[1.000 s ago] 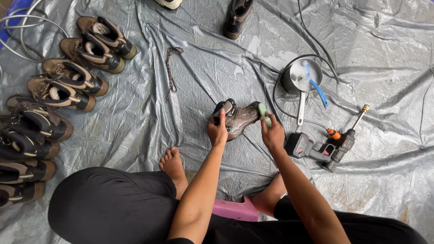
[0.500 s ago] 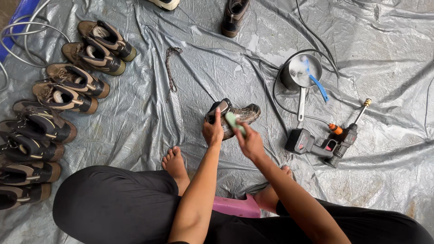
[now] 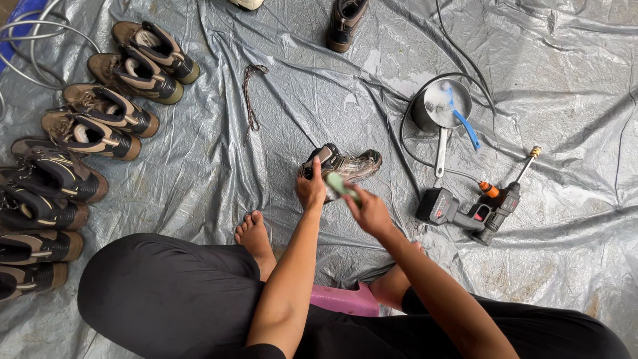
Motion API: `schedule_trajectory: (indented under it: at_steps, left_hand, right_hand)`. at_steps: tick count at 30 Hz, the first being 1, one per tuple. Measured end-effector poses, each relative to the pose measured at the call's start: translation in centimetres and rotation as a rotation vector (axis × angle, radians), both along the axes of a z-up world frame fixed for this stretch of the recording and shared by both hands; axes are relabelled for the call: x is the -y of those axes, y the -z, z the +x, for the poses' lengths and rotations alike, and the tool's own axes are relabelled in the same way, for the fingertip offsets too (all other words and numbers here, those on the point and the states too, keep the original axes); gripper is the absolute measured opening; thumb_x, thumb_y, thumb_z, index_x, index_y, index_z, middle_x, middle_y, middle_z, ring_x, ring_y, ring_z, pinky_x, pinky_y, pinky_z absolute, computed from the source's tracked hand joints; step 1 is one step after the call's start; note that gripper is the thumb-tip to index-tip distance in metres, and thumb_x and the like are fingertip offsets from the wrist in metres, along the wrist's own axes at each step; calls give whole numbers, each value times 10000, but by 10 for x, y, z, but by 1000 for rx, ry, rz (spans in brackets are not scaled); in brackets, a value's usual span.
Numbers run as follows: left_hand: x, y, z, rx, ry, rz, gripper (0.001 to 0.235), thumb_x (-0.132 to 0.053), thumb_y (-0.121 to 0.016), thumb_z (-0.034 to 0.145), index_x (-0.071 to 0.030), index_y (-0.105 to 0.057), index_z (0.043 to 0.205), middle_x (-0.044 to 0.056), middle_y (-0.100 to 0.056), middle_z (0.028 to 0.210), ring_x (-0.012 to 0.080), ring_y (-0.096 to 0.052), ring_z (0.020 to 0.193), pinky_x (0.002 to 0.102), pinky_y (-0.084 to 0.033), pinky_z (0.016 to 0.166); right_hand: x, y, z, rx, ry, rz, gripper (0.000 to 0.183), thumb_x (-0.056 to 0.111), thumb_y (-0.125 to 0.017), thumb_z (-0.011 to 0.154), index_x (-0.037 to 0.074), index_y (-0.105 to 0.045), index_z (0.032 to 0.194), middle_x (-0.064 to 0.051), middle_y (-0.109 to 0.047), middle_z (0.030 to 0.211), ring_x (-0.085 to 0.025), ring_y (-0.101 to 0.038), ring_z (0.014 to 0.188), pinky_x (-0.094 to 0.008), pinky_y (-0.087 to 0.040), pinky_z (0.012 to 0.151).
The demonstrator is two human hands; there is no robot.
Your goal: The person uses a power drill with a brush attachment to scrub the sole of a shoe. They then dip a separate brush into a pot of water and scrub the upper part of the shoe by hand.
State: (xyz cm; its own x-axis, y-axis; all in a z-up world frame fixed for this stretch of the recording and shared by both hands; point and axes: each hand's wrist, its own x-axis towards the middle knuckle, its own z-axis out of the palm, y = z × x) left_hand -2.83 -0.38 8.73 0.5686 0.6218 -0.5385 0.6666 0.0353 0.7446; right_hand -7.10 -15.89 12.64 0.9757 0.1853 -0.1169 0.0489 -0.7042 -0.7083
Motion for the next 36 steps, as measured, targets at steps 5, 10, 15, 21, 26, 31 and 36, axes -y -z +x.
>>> schedule_trajectory:
  at_steps: [5, 10, 15, 21, 26, 31, 36]
  left_hand:
    - [8, 1, 6, 8, -25, -23, 713, -763, -642, 908, -149, -751, 1254, 138, -776, 1246, 344, -689, 1265, 460, -556, 1057]
    - [8, 7, 6, -30, -25, -22, 737, -792, -645, 882, -162, -757, 1246, 126, -786, 1235, 326, -702, 1253, 446, -561, 1057]
    - [7, 13, -1, -21, -75, -38, 745, -788, -650, 887, -137, -771, 1228, 132, -788, 1224, 332, -697, 1251, 450, -560, 1039]
    - [9, -11, 7, -76, 11, -20, 768, -819, -625, 876, -171, -746, 1269, 124, -782, 1245, 327, -699, 1256, 445, -560, 1053]
    - [3, 22, 1, -48, -37, -66, 805, -824, -626, 897, -140, -732, 1307, 140, -761, 1307, 312, -674, 1305, 419, -538, 1088]
    - [10, -9, 8, -85, -22, -89, 832, -839, -599, 894, -134, -740, 1312, 137, -757, 1314, 311, -673, 1306, 429, -535, 1095]
    - [-7, 12, 0, -150, -29, -99, 909, -876, -572, 888, -80, -737, 1295, 159, -752, 1316, 312, -660, 1322, 414, -520, 1106]
  right_hand:
    - [21, -5, 35, 93, 202, -142, 261, 358, -620, 1069, 232, -630, 1298, -276, -765, 894, -502, -747, 855, -595, -580, 796]
    - [-8, 3, 0, 119, 22, -90, 291, 358, -702, 991, 296, -673, 1274, -202, -784, 911, -448, -769, 860, -543, -614, 748]
    - [33, 11, 44, -72, 292, -232, 291, 519, -544, 1090, 331, -608, 1302, -274, -760, 889, -508, -745, 925, -599, -580, 898]
    - [-6, -11, 1, -10, 69, -48, 275, 392, -668, 1016, 313, -632, 1278, -240, -781, 922, -480, -757, 898, -587, -600, 791]
    - [36, 14, 33, -41, 219, -89, 264, 390, -581, 1087, 294, -609, 1332, -273, -769, 914, -490, -747, 915, -573, -590, 873]
    - [-3, -12, 16, -11, 120, -71, 265, 387, -637, 1048, 286, -620, 1293, -266, -773, 943, -489, -754, 908, -579, -602, 828]
    - [13, 16, 21, 133, -17, -139, 306, 361, -743, 983, 244, -677, 1257, -199, -792, 924, -422, -784, 819, -514, -630, 727]
